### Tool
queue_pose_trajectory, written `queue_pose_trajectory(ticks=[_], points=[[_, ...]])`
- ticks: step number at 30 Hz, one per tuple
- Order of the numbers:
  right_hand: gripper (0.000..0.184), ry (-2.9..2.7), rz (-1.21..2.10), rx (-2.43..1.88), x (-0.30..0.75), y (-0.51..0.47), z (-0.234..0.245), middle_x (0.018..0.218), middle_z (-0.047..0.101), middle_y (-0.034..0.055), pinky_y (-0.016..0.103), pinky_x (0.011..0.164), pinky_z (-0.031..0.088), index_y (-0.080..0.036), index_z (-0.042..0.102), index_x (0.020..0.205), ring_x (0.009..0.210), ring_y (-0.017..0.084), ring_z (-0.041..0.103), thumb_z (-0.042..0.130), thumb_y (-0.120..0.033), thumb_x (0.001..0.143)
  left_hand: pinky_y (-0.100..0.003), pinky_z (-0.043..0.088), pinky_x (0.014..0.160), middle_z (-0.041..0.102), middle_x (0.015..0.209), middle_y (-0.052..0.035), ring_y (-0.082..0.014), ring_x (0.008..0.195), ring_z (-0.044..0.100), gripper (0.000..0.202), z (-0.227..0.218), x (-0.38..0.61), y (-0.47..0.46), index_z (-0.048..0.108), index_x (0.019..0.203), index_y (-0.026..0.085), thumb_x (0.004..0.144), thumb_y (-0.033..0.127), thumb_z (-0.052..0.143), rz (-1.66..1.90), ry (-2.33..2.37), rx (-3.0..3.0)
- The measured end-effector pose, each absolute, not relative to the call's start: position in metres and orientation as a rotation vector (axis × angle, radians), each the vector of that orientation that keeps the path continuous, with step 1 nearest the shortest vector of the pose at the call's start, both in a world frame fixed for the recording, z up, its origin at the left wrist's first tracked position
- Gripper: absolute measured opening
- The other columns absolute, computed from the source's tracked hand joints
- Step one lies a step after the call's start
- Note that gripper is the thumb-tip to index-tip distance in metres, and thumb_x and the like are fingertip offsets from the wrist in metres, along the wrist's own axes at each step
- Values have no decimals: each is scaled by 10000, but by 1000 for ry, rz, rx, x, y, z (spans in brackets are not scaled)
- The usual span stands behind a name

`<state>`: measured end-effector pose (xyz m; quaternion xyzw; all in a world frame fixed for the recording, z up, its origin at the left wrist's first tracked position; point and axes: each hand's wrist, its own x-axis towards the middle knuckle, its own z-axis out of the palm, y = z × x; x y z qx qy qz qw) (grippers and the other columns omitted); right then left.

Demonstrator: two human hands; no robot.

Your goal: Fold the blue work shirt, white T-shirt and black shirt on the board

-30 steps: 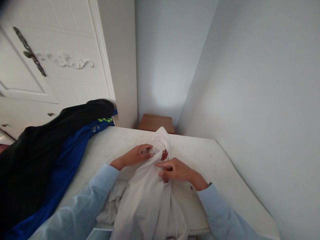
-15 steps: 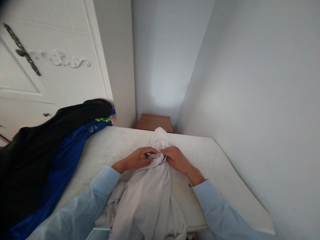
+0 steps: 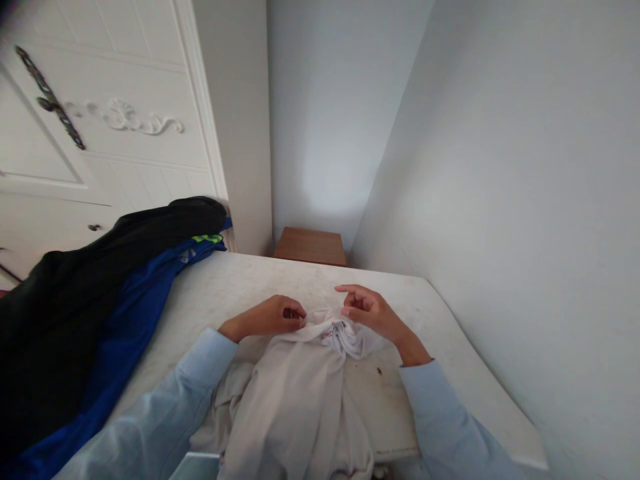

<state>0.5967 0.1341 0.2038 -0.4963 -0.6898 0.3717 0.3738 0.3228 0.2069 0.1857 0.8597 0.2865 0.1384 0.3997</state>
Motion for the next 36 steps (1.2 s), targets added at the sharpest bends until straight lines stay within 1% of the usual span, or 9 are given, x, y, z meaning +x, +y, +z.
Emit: queue_pose_trajectory(ticks=[2,5,10,14,18,22,27,32,36], points=[[514,-1787,701,-1343,598,140,196,949,682,63,340,759,537,-215,649,1253,819,183,626,715,-441,797,-246,420,630,740,799,-29,-171,719,632,212,186,324,206,746,880,174,799,302,598,356,749,2172],[490,-1921,615,-1422,599,147,183,1120,708,110,446,937,503,-223,693,1200,1012,259,646,740,-416,752,-256,424,646,727,772,-26,-176,719,632,169,186,326,203,729,828,175,784,269,596,381,783,2168],[290,-2029,818,-1443,591,145,183,953,748,100,392,834,529,-186,758,974,876,242,680,615,-405,849,-263,436,662,675,770,-17,-162,727,601,114,185,333,202,647,795,186,812,266,568,569,841,2135],[291,-1798,536,-1455,587,145,194,906,726,80,348,803,508,-194,710,864,861,225,654,558,-441,885,-251,446,571,634,761,-7,-134,627,569,138,182,339,205,534,831,202,867,333,512,798,878,1868],[349,-1446,316,-1502,596,149,196,936,714,94,347,773,507,-179,672,883,863,239,642,552,-507,863,-225,419,478,692,946,-56,-123,583,633,233,181,339,209,456,917,215,904,448,462,841,872,1585],[359,-1372,218,-1547,607,154,188,973,721,108,378,813,499,-181,678,904,863,245,643,547,-511,852,-241,416,503,689,829,-54,-131,557,618,360,183,327,214,552,865,180,822,536,583,630,925,1788],[337,-1453,173,-1537,614,163,175,956,727,117,404,807,502,-197,694,866,881,265,651,538,-493,828,-252,402,556,652,709,-21,-160,653,594,358,197,311,209,653,765,174,694,518,720,157,887,2079],[382,-1485,405,-1542,616,165,172,967,738,105,398,793,522,-199,709,991,859,254,664,571,-515,826,-251,305,446,519,576,48,-120,490,455,330,215,303,192,533,661,206,660,466,735,-202,754,1998],[526,-1754,761,-1509,618,158,175,1177,712,118,424,897,521,-212,716,1129,1021,293,668,741,-530,710,-255,261,476,457,562,60,-107,504,416,296,219,301,182,476,620,203,673,378,709,-118,676,2014]])
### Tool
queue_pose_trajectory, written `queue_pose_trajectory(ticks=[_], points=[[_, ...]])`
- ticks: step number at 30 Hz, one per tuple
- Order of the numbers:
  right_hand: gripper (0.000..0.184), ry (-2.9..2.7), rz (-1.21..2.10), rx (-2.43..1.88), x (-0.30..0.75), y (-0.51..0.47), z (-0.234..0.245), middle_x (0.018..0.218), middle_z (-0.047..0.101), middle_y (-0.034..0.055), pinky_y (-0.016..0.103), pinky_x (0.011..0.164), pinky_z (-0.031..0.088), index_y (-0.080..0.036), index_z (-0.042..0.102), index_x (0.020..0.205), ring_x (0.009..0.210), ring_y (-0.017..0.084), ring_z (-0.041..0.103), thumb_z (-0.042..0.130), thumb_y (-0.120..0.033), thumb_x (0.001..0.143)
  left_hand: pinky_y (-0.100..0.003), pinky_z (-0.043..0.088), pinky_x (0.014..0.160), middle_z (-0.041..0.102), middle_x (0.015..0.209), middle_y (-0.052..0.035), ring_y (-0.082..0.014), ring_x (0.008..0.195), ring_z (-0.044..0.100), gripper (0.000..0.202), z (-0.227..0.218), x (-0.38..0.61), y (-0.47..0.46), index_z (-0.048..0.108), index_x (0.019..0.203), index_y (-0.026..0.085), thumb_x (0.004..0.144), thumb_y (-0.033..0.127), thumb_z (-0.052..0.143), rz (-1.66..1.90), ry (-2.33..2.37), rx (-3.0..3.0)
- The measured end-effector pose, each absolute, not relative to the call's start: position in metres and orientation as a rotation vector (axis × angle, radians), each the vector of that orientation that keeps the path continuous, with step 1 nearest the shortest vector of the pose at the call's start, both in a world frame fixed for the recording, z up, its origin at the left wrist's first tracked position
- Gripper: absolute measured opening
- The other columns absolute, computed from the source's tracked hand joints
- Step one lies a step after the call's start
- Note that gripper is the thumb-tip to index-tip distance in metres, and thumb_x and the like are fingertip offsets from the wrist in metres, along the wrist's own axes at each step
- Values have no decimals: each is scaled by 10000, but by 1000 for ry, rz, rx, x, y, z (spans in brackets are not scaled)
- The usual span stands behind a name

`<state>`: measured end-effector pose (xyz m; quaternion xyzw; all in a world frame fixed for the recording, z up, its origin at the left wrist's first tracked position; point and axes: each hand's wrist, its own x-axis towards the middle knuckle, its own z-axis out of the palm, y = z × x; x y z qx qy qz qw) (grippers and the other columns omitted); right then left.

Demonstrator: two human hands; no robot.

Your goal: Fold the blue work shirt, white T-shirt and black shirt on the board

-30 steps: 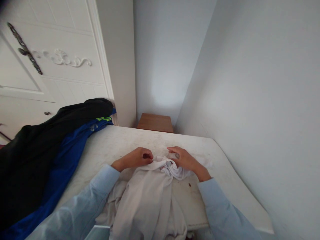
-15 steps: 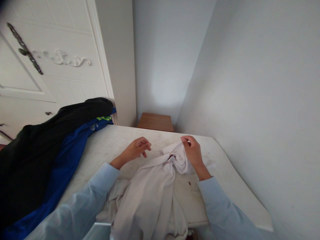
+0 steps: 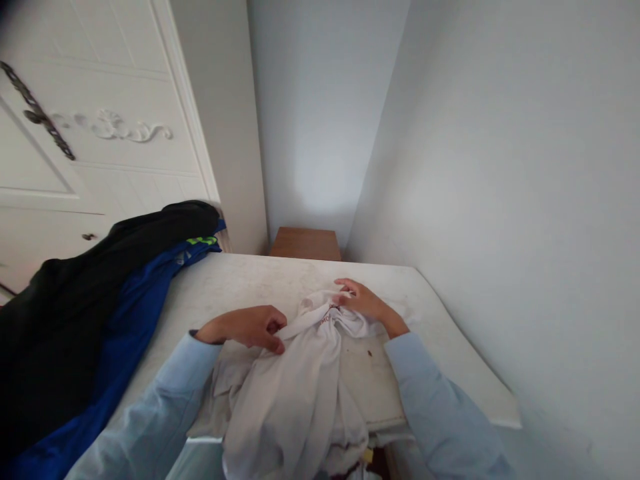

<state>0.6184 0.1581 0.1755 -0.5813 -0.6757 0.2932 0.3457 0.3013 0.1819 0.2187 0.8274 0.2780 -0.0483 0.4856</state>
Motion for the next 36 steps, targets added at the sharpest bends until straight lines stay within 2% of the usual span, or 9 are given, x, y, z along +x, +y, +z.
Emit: queue_pose_trajectory(ticks=[4,8,12,17,21,25,28,32,36], points=[[597,-1927,890,-1483,622,150,183,1230,706,95,443,984,484,-223,739,1131,1124,321,639,859,-436,586,-255,278,525,443,612,53,-111,565,412,353,218,301,182,484,638,197,714,474,689,225,726,1874],[353,-1727,709,-1504,624,150,191,999,766,77,417,887,508,-213,776,947,937,284,682,772,-460,694,-239,287,524,414,614,66,-107,564,402,437,211,302,192,432,667,212,704,570,680,769,913,1575],[380,-1306,416,-1506,630,154,193,889,760,66,361,754,505,-192,760,892,801,243,657,728,-527,714,-214,289,497,437,602,78,-92,526,404,462,203,305,201,441,718,215,686,598,697,1064,1037,1417],[344,-1127,217,-1436,639,158,190,845,746,61,350,753,491,-180,744,857,791,233,636,710,-487,706,-217,279,441,597,742,21,-104,533,477,490,201,298,198,550,864,201,728,660,651,745,1087,1531],[300,-1069,105,-1465,648,162,183,904,750,81,380,830,498,-187,731,865,851,251,644,661,-439,718,-248,354,487,624,669,2,-162,587,561,475,201,288,185,640,985,168,700,544,692,418,1092,1733],[302,-1094,169,-1578,658,171,171,984,748,104,404,871,502,-190,721,917,902,265,655,645,-369,686,-284,467,658,737,857,-69,-211,764,663,313,204,286,171,699,917,166,725,393,601,284,986,1887],[254,-1223,301,-1652,660,176,161,974,754,97,415,893,500,-212,722,862,910,265,667,662,-306,633,-302,487,778,749,958,-82,-237,888,682,316,210,288,159,721,945,170,704,324,589,176,960,2053],[253,-1318,501,-1592,655,173,160,922,764,83,384,814,525,-215,727,838,851,248,683,703,-344,622,-269,447,534,726,885,-37,-195,648,650,450,225,293,140,688,1073,201,635,301,662,-72,1040,2050],[381,-1221,678,-1485,646,163,172,847,758,75,329,654,517,-175,733,896,709,211,665,758,-418,604,-265,345,395,656,651,11,-141,397,502,305,233,293,124,696,907,206,655,377,714,-245,912,1938]])
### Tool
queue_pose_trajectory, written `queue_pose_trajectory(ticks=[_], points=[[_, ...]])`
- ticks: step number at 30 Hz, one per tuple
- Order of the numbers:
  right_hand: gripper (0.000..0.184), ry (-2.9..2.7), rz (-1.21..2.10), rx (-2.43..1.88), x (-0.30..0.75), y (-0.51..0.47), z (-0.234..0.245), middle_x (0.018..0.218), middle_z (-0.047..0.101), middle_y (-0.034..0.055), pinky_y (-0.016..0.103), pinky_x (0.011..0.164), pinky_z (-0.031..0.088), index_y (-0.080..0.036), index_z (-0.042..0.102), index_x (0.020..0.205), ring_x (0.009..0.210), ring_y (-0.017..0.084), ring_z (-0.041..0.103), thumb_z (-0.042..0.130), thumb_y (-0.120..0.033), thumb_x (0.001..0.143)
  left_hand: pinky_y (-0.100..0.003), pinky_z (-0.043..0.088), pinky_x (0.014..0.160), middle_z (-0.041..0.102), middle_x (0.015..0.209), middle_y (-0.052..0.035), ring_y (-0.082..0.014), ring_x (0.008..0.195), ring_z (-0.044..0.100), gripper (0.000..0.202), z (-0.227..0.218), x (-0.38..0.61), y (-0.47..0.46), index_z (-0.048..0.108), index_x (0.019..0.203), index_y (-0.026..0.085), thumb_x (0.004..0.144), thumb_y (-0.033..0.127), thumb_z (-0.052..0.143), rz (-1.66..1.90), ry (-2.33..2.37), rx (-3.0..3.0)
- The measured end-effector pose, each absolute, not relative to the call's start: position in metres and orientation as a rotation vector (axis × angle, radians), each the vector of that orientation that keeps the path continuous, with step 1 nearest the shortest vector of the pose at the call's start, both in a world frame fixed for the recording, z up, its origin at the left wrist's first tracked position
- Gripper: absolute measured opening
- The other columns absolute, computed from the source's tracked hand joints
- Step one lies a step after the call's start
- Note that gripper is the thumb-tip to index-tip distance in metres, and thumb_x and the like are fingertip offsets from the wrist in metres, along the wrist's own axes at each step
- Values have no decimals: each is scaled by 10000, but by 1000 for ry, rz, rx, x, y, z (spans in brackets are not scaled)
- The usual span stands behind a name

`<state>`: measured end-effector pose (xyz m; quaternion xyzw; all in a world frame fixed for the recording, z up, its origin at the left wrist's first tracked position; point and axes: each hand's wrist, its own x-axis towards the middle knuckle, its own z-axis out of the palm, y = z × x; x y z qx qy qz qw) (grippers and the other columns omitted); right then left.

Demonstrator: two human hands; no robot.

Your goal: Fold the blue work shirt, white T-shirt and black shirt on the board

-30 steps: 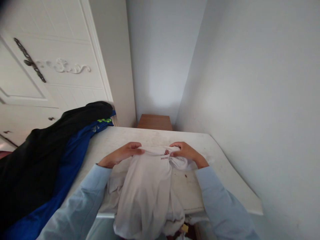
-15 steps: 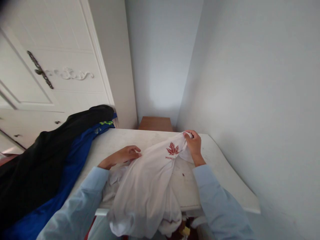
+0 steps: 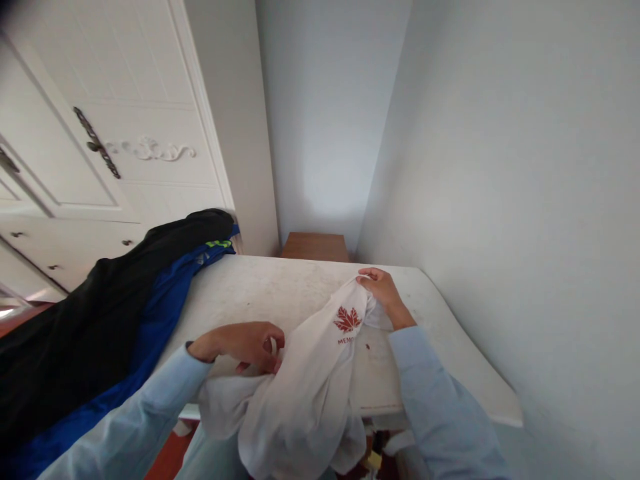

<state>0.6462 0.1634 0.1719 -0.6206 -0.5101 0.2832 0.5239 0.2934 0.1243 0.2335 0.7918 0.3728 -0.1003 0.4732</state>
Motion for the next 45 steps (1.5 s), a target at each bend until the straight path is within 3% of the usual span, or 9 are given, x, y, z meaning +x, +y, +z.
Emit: queue_pose_trajectory(ticks=[5,9,16,22,29,33,36,41,45], points=[[417,-1039,739,-1405,638,155,188,776,743,46,310,573,487,-170,735,895,615,185,623,815,-404,560,-255,274,390,637,601,8,-118,404,441,224,220,289,118,680,719,215,668,424,741,-289,702,1760],[427,-965,791,-1278,633,151,198,740,735,29,301,551,488,-187,730,892,584,175,614,846,-406,545,-241,208,428,498,491,45,-88,427,355,255,212,282,123,617,632,199,684,410,750,-182,642,1591],[472,-796,786,-1032,636,150,206,756,725,-1,277,549,508,-213,707,913,588,150,612,880,-383,509,-232,413,624,530,683,33,-118,664,509,282,225,264,126,554,672,186,658,350,783,483,746,1352],[436,-782,572,-871,651,148,208,846,705,-17,326,686,537,-264,633,945,740,180,647,818,-485,618,-198,353,538,453,651,54,-85,579,415,330,231,259,129,534,759,190,724,437,749,1018,743,1199],[506,-865,729,-1008,641,147,207,775,693,-14,293,590,504,-238,646,979,629,161,607,856,-455,573,-192,283,455,475,624,73,-67,485,389,362,195,258,150,543,858,197,748,478,742,727,865,1422],[541,-901,705,-990,641,144,207,830,699,0,312,637,538,-257,639,1017,684,177,632,843,-515,588,-195,315,471,501,649,89,-71,491,419,623,191,256,141,539,1214,223,696,449,800,470,792,1437],[537,-886,715,-974,642,141,208,837,693,-7,315,661,548,-270,644,1035,701,177,637,840,-514,598,-222,369,519,551,698,56,-98,546,481,711,195,258,137,483,1377,198,774,503,706,456,804,1495],[442,-772,744,-970,647,143,209,804,691,-15,299,652,538,-242,664,946,678,161,626,844,-401,575,-271,442,616,703,835,-47,-187,699,622,413,196,261,141,722,1065,204,708,412,738,492,963,1876],[365,-710,761,-1097,653,151,205,715,683,-11,283,563,502,-205,695,825,603,156,600,840,-321,510,-277,435,646,737,831,-53,-214,729,640,239,205,257,132,766,899,216,704,336,698,307,919,2002]])
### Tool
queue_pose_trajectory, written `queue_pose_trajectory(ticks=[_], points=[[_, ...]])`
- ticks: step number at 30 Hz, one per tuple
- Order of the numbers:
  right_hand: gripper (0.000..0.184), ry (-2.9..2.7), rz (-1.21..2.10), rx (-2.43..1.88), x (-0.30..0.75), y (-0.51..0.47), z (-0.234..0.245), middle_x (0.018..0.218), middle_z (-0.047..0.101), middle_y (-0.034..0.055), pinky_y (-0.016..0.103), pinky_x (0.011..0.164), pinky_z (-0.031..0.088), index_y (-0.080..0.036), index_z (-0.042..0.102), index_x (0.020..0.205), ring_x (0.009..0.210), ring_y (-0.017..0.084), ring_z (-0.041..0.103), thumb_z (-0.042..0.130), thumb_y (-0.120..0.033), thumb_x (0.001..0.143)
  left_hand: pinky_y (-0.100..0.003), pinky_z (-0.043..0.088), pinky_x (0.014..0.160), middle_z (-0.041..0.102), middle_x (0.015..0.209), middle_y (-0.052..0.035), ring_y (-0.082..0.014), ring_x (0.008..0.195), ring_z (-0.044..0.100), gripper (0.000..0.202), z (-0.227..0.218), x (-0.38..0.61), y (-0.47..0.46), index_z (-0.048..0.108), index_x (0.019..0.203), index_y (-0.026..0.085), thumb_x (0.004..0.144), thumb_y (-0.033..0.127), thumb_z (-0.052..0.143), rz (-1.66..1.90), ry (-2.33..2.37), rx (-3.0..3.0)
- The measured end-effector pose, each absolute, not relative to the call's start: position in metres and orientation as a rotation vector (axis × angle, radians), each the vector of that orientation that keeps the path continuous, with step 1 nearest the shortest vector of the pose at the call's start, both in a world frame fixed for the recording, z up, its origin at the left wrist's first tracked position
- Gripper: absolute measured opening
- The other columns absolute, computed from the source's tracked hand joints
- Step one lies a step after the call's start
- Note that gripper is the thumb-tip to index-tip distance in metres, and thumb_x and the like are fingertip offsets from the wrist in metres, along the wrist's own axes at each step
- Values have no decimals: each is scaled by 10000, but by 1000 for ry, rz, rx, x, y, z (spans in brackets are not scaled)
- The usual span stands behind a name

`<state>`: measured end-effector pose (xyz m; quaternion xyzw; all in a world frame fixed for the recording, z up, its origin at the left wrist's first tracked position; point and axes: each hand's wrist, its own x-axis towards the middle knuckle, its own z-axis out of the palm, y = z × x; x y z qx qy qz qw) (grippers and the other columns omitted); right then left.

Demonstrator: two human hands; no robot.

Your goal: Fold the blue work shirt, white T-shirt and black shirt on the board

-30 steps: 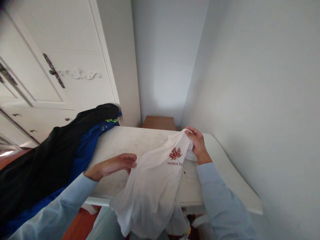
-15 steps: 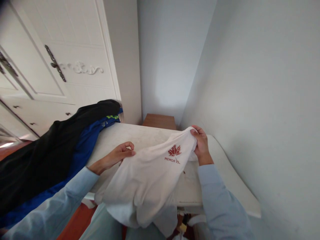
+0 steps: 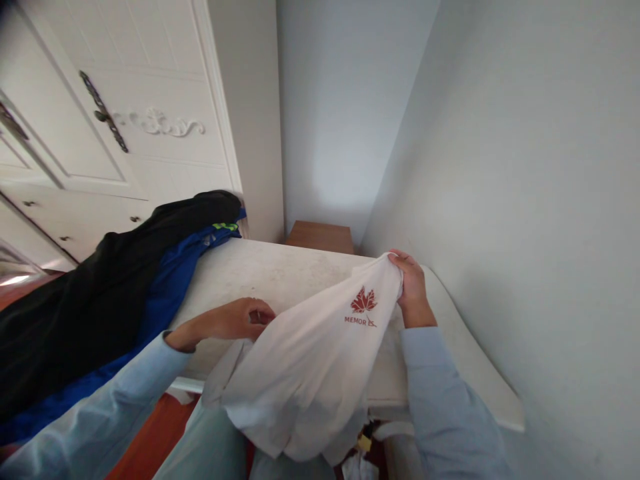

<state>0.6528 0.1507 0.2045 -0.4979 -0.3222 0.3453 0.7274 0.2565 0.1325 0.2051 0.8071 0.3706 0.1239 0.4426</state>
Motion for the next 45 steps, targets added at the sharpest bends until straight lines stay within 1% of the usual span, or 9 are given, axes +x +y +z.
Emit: queue_pose_trajectory(ticks=[7,11,14,21,31,35,39,43,45], points=[[393,-900,979,-1221,650,139,211,771,710,8,319,583,527,-214,739,914,635,194,641,836,-375,569,-269,397,596,669,676,-15,-180,638,576,78,209,246,135,698,694,215,684,285,665,499,1036,2022],[470,-868,856,-1049,666,123,221,759,679,-7,341,661,548,-260,695,1105,690,207,656,780,-459,687,-258,424,604,644,811,-10,-162,673,558,188,218,229,145,638,859,212,769,378,637,1341,1313,1777],[401,-812,678,-1034,675,128,216,808,697,15,367,706,552,-270,683,1035,736,221,655,733,-509,716,-281,469,705,637,960,-38,-191,814,595,214,225,214,157,596,993,213,865,378,547,1850,1613,1631],[200,-1049,313,-1592,663,167,175,695,677,20,427,819,492,-227,681,719,706,228,608,740,-282,536,-437,486,887,538,1321,-218,-356,1125,612,355,214,205,204,588,1218,147,901,259,475,711,2223,2052],[470,-1495,679,-1917,685,147,183,1126,741,147,395,937,514,-185,728,1057,1059,295,682,760,-504,713,-425,494,925,662,1215,-214,-359,1161,624,570,216,201,203,579,1263,109,911,533,434,-11,2141,2332],[540,-1636,830,-1841,680,139,189,1195,722,132,407,985,504,-214,744,1063,1143,326,649,831,-498,612,-375,490,926,714,1137,-171,-326,1082,664,497,203,174,220,666,1156,136,824,490,559,28,1953,2307],[484,-1705,810,-1790,679,138,193,1070,755,134,438,937,520,-207,768,898,1051,355,676,875,-450,494,-316,513,863,741,1065,-87,-260,981,679,363,206,161,224,709,1027,179,763,409,613,565,1664,2233],[521,-1434,552,-1652,685,137,198,1028,751,100,372,775,543,-194,732,1060,876,263,693,755,-540,671,-324,512,861,692,1154,-74,-250,1044,641,386,226,158,215,670,1136,196,898,444,496,1254,1767,2193],[491,-1325,287,-1716,688,141,196,982,750,90,376,768,529,-187,721,1062,834,249,677,706,-543,724,-366,503,878,643,1221,-86,-269,1073,625,378,236,156,214,650,1193,218,956,409,424,1185,1980,2342]])
